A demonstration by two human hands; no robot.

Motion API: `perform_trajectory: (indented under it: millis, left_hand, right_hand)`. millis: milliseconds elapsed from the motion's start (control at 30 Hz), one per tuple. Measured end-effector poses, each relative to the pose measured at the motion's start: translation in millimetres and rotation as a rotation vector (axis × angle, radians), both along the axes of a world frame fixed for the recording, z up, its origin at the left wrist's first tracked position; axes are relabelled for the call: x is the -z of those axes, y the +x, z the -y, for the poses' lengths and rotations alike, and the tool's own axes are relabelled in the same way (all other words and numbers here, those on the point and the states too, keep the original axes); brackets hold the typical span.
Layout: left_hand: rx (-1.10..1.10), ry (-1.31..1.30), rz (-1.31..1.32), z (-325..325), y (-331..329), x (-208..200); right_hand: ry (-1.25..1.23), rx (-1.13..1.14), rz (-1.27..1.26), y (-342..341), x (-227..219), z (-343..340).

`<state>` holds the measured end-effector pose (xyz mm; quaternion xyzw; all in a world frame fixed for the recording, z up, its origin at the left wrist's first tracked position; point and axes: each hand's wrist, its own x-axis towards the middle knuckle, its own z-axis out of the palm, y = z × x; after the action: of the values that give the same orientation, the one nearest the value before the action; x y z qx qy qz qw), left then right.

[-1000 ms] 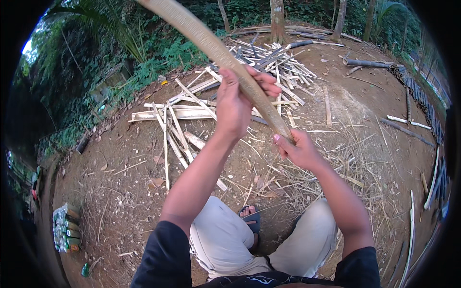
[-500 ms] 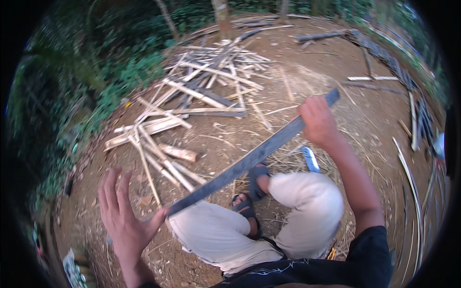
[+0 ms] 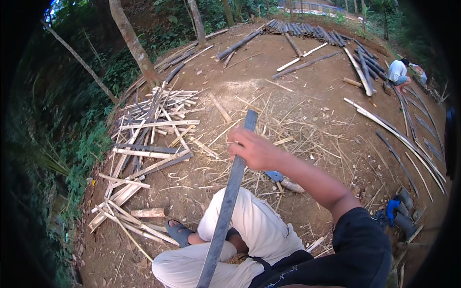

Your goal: The person strips layers from bamboo pieces using a large knife while sitting on the ground.

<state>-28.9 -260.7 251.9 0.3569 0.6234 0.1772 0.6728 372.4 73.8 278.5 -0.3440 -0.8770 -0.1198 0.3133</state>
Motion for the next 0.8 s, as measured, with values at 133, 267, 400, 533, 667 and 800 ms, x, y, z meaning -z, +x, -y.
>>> perform_trajectory:
  millis: [133,267,400,533,667,800]
  left_hand:
    - [0.005,0.056,-0.198,-41.0,32.5,29.5]
    - [-0.003,-0.007,-0.093,-90.3,77.5,83.8]
    - [-0.024,-0.098,0.102,-135.7,93.6,116.2]
    - [-0.062,-0.232,0.369,-161.7,94.4,150.6]
    - [-0.090,-0.285,0.489,-167.6,98.7,168.9]
    - [-0.117,-0.295,0.484,-152.7,96.8,174.1]
  right_hand:
    - [-0.140,0.318,-0.363,14.2,69.2,-18.5]
    - [-0.723,0.636,-0.294,111.0,239.0,-7.9]
    - [-1.070,0.872,-0.171,141.7,355.1,37.1]
    - [-0.955,0.964,0.051,136.4,418.7,65.4]
    - [-0.889,0.993,0.186,135.7,438.9,43.4]
    - [-1.099,1.011,0.253,135.9,441.0,-2.1]
